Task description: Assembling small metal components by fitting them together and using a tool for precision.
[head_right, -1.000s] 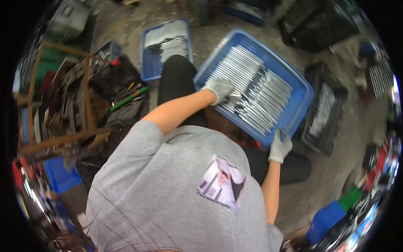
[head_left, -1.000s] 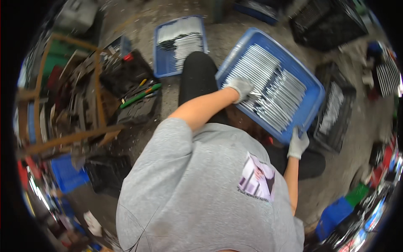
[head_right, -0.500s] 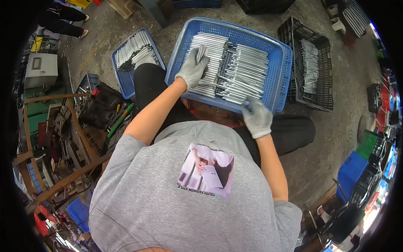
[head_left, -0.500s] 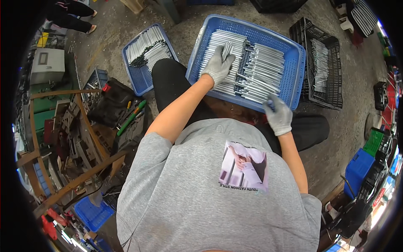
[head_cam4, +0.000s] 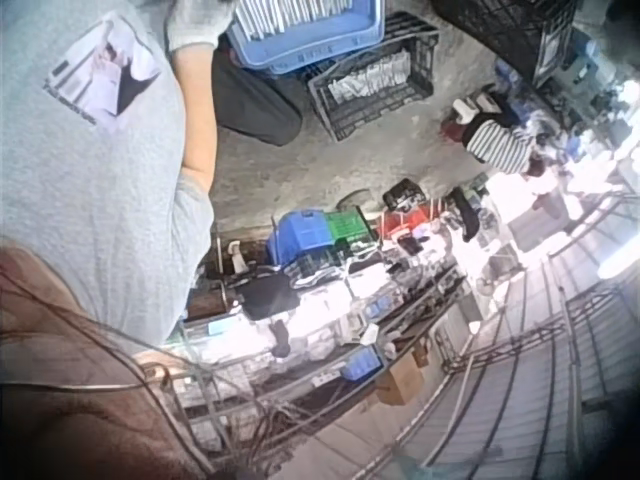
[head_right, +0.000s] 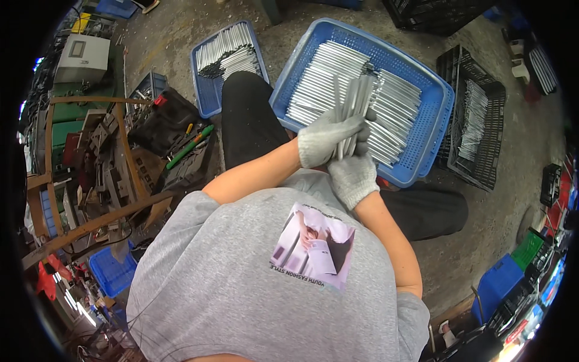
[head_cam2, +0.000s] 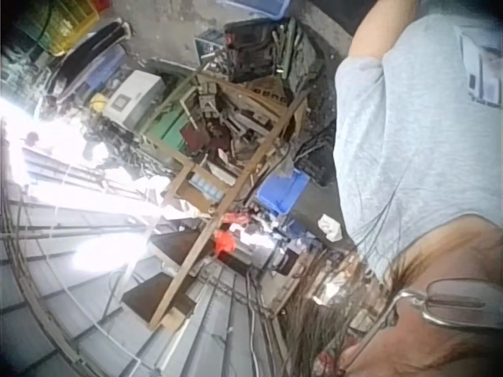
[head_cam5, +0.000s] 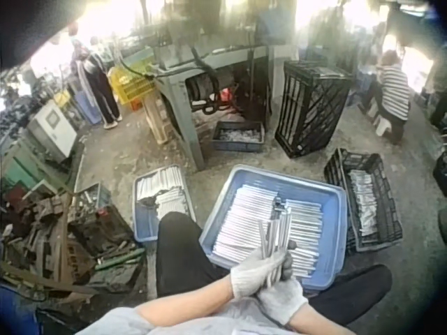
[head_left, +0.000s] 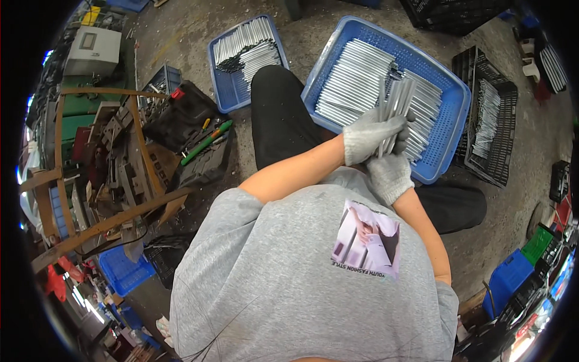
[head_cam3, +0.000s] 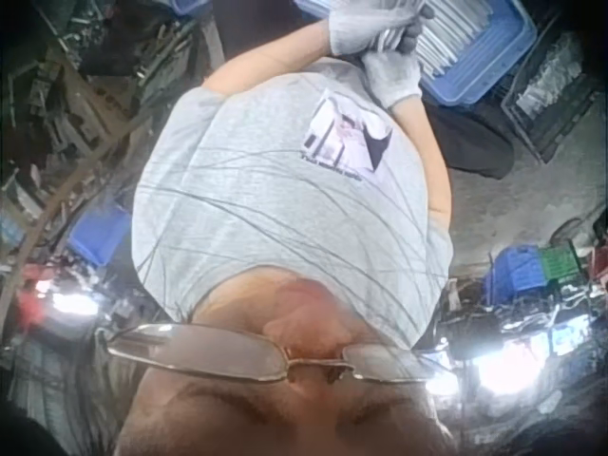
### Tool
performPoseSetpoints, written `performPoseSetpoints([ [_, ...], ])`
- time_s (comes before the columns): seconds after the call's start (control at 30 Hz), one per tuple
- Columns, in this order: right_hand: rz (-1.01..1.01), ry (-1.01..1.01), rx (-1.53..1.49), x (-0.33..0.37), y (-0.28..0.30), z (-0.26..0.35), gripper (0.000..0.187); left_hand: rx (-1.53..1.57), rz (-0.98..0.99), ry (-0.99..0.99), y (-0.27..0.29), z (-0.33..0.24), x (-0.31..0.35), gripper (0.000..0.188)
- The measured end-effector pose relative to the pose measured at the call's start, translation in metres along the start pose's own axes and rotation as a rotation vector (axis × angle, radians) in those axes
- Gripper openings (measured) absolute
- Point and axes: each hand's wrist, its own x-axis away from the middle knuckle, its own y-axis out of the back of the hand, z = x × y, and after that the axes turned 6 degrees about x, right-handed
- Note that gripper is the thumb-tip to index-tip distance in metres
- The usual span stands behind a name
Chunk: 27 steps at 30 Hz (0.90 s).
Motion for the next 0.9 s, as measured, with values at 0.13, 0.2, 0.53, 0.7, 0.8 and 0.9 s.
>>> performPoseSetpoints([
  [0.13, 0.064, -0.457, -0.899, 0.006, -0.009, 0.011, 0.020, -0.143, -0.019, 0.011, 0.012, -0.008, 0.020, 0.018],
  [0.2, 0.106, -0.242, -0.433, 0.006, 0.010, 0.012, 0.026, -0.161, -0.107, -0.010, 0.021, -0.018, 0.031, 0.016],
  [0.53, -0.197, -0.255, -0.111, 0.018, 0.044, 0.005, 0.020, -0.623, -0.239, -0.136, 0.062, -0.054, 0.077, 0.030],
  [0.7, -0.439, -0.217, -0.219, 0.017, 0.072, 0.011, 0.012, -0.882, -0.255, -0.060, 0.073, -0.052, 0.082, 0.037],
  [0.8, -0.445, -0.202, -0.221, 0.020, 0.082, 0.012, 0.013, -1.080, -0.248, 0.053, 0.079, -0.054, 0.083, 0.039],
  [0.9, -0.417, -0.187, -0.184, 0.021, 0.084, 0.013, 0.012, -1.288, -0.188, 0.040, 0.074, -0.059, 0.082, 0.036],
])
